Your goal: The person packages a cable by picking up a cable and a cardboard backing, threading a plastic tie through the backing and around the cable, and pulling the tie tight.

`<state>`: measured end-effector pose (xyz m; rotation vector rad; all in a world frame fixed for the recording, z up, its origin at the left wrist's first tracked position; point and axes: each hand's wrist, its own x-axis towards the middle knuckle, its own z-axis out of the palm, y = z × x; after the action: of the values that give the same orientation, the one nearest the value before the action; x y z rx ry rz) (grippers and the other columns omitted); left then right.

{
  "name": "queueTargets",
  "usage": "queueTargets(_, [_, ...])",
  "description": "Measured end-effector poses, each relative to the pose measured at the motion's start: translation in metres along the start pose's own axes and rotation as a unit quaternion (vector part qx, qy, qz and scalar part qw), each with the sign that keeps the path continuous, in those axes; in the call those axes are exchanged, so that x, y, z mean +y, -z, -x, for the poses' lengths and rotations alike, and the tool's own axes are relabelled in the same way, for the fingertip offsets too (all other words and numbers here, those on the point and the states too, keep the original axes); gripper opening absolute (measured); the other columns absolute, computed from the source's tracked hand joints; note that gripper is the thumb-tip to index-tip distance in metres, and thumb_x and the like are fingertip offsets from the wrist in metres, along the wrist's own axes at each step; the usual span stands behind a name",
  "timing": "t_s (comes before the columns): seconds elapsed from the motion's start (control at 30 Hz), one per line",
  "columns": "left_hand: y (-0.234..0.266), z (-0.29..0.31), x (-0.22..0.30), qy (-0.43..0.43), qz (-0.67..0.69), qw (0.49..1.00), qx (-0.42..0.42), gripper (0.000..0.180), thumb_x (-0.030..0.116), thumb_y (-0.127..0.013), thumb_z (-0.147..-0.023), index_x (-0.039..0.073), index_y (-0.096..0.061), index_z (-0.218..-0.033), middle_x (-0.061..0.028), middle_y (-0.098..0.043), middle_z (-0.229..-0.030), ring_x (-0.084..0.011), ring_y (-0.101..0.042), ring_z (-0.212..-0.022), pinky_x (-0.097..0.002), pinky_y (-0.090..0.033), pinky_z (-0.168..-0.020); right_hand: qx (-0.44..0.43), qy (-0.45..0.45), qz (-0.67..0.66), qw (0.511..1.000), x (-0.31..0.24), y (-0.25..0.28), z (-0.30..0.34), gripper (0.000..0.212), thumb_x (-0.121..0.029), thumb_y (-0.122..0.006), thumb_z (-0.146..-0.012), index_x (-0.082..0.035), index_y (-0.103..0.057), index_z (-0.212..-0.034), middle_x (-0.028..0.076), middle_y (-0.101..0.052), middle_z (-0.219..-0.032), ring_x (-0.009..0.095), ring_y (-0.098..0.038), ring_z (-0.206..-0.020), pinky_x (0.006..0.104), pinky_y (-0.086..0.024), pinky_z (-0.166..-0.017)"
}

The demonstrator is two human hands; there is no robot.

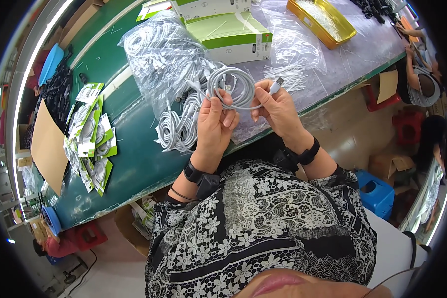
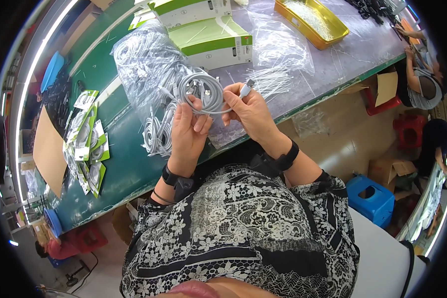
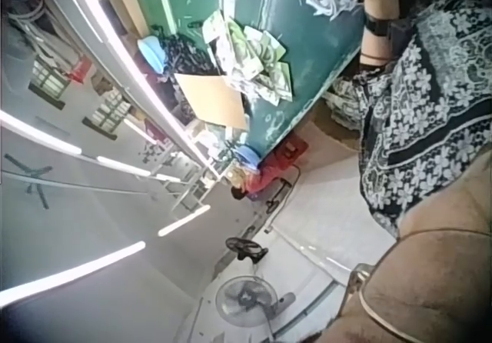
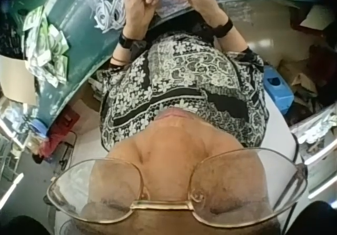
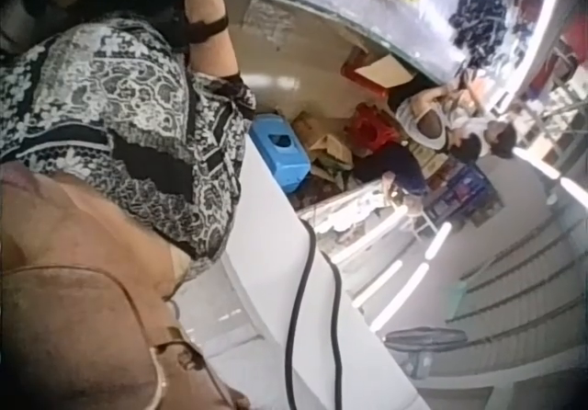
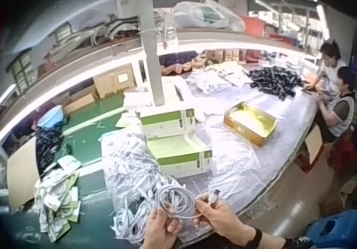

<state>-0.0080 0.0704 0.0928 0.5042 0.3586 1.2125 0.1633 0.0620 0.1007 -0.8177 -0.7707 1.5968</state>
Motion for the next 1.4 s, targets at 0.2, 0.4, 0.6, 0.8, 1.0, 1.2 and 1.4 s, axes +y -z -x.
queueTargets(0.2, [0.000, 0.003, 0.001, 0.019, -0.007, 1.000, 0.000, 0.028, 0.028, -0.042, -0.100, 0.005, -0.048, -0.114, 0.0001, -0.054, -0.092, -0.0051, -0.039, -0.055, -0.0208, -0.035, -0.052, -0.012, 0.008, -0.049, 0.999, 0.010, -0.004, 0.001, 0.018, -0.021, -0.048, -0.098, -0.004, -0.047, -0.104, 0.006, -0.059, -0.081, 0.013, -0.058, -0.062, 0.0267, -0.049, -0.054])
queueTargets(0.4, [0.002, 0.005, 0.004, 0.032, 0.020, 0.999, -0.013, 0.030, 0.028, -0.042, -0.101, 0.004, -0.048, -0.117, 0.0003, -0.055, -0.092, -0.0050, -0.039, -0.054, -0.0211, -0.035, -0.052, -0.095, 0.035, -0.078, 0.992, 0.005, -0.003, 0.000, 0.017, -0.021, -0.047, -0.099, -0.005, -0.048, -0.105, 0.006, -0.058, -0.081, 0.013, -0.058, -0.064, 0.0271, -0.050, -0.057])
queueTargets(0.6, [0.007, 0.004, 0.011, 0.034, -0.026, 0.999, 0.017, 0.032, 0.028, -0.040, -0.101, 0.002, -0.048, -0.118, 0.0000, -0.054, -0.091, -0.0059, -0.039, -0.054, -0.0223, -0.035, -0.053, 0.028, 0.019, -0.076, 0.997, 0.001, -0.009, 0.002, 0.020, -0.019, -0.049, -0.098, -0.004, -0.049, -0.111, 0.005, -0.056, -0.084, 0.012, -0.058, -0.068, 0.0276, -0.051, -0.060])
queueTargets(0.8, [-0.001, 0.005, 0.008, 0.061, -0.019, 0.998, 0.024, 0.034, 0.029, -0.038, -0.102, 0.001, -0.049, -0.117, 0.0001, -0.051, -0.087, -0.0064, -0.035, -0.054, -0.0230, -0.035, -0.055, 0.025, 0.011, -0.048, 0.998, 0.006, 0.001, 0.001, 0.022, -0.017, -0.051, -0.097, -0.001, -0.052, -0.112, 0.002, -0.055, -0.085, 0.011, -0.057, -0.069, 0.0265, -0.051, -0.061])
queueTargets(1.0, [0.000, 0.004, 0.007, 0.100, -0.090, 0.991, 0.025, 0.035, 0.032, -0.036, -0.102, 0.001, -0.050, -0.113, 0.0012, -0.047, -0.080, -0.0056, -0.030, -0.054, -0.0223, -0.033, -0.054, 0.001, -0.019, 0.016, 1.000, -0.003, -0.001, 0.000, 0.022, -0.016, -0.050, -0.097, 0.000, -0.053, -0.112, 0.001, -0.054, -0.084, 0.008, -0.054, -0.065, 0.0229, -0.049, -0.058])
queueTargets(1.2, [0.004, 0.005, 0.005, 0.099, -0.133, 0.986, 0.023, 0.035, 0.033, -0.036, -0.102, 0.002, -0.051, -0.110, 0.0023, -0.044, -0.075, -0.0049, -0.030, -0.055, -0.0210, -0.033, -0.052, -0.013, -0.059, 0.120, 0.991, -0.009, 0.001, 0.001, 0.026, -0.017, -0.047, -0.099, 0.001, -0.053, -0.116, 0.000, -0.053, -0.083, 0.005, -0.049, -0.057, 0.0208, -0.043, -0.050])
queueTargets(1.4, [-0.003, 0.004, 0.007, 0.055, -0.324, 0.944, 0.002, 0.027, 0.028, -0.043, -0.100, 0.003, -0.051, -0.108, 0.0006, -0.052, -0.078, -0.0039, -0.039, -0.055, -0.0203, -0.036, -0.050, -0.032, -0.037, 0.162, 0.986, -0.009, 0.009, 0.004, 0.027, -0.020, -0.046, -0.099, 0.001, -0.055, -0.113, 0.000, -0.052, -0.075, 0.004, -0.046, -0.051, 0.0199, -0.038, -0.045])
